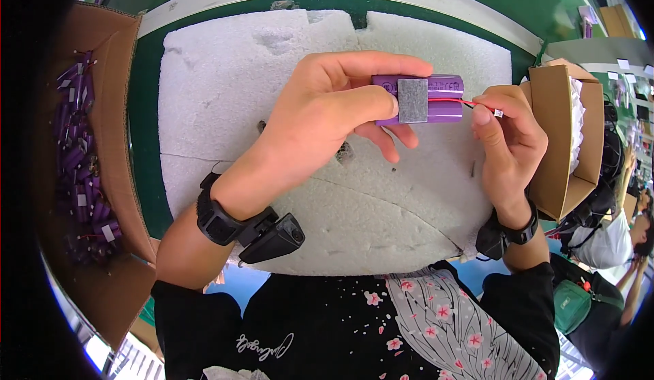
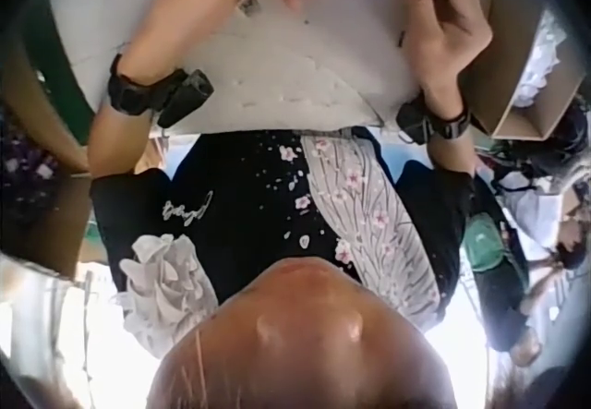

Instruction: The person applies a piece of tape to a battery pack, picks up a handheld fan, and inserts the battery pack into the fan's housing. They then connect the battery wires to the circuit board.

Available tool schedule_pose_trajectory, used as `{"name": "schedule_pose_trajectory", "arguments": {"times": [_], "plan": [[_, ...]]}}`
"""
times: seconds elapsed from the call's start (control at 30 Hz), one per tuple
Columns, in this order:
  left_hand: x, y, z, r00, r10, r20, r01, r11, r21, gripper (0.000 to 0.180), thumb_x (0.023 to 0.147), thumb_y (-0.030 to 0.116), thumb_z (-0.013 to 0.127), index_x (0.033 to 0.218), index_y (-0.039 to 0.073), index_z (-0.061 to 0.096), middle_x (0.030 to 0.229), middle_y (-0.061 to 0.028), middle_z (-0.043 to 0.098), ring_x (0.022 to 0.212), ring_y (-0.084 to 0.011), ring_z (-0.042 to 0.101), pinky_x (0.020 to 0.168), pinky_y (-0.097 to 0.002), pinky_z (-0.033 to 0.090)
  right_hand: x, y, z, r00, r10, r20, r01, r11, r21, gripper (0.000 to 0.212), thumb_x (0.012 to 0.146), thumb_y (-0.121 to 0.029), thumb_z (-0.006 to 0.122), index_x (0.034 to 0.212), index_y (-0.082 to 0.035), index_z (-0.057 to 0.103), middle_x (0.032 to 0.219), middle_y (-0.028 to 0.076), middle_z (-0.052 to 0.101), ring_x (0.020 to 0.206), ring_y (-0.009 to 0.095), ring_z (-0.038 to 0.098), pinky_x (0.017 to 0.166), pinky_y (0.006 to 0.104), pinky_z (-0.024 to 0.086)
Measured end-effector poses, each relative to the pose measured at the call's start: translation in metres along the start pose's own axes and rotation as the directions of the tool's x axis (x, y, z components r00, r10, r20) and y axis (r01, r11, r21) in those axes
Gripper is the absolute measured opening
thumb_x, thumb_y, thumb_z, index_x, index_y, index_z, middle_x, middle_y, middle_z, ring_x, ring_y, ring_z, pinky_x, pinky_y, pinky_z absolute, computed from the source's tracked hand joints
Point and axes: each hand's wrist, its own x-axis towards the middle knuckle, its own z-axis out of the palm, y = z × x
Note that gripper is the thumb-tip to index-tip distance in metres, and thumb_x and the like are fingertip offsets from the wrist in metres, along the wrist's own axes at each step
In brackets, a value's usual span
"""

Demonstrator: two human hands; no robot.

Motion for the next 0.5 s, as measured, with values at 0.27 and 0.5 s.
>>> {"name": "schedule_pose_trajectory", "arguments": {"times": [0.27,0.5], "plan": [[0.0003,-0.0003,0.0001,1.000,-0.004,0.012,0.004,0.999,0.037,0.041,0.080,0.002,0.045,0.119,-0.007,0.051,0.096,-0.0185,0.062,0.073,-0.0238,0.065,0.056,-0.0297,0.054,0.0006,0.0007,-0.0001,0.999,-0.038,0.034,0.039,0.999,-0.027,0.012,0.079,0.005,0.063,0.091,0.002,0.063,0.088,0.008,0.058,0.073,0.011,0.053,0.060,0.0201,0.041],[0.0006,-0.0005,0.0023,1.000,-0.007,0.024,0.005,0.996,0.085,0.039,0.080,0.001,0.044,0.118,-0.006,0.052,0.098,-0.0188,0.062,0.074,-0.0237,0.065,0.056,-0.0291,0.054,0.0020,-0.0012,0.0012,0.996,-0.020,0.087,0.026,0.998,-0.057,0.013,0.079,0.005,0.063,0.092,0.002,0.063,0.088,0.008,0.058,0.073,0.010,0.052,0.060,0.0199,0.041]]}}
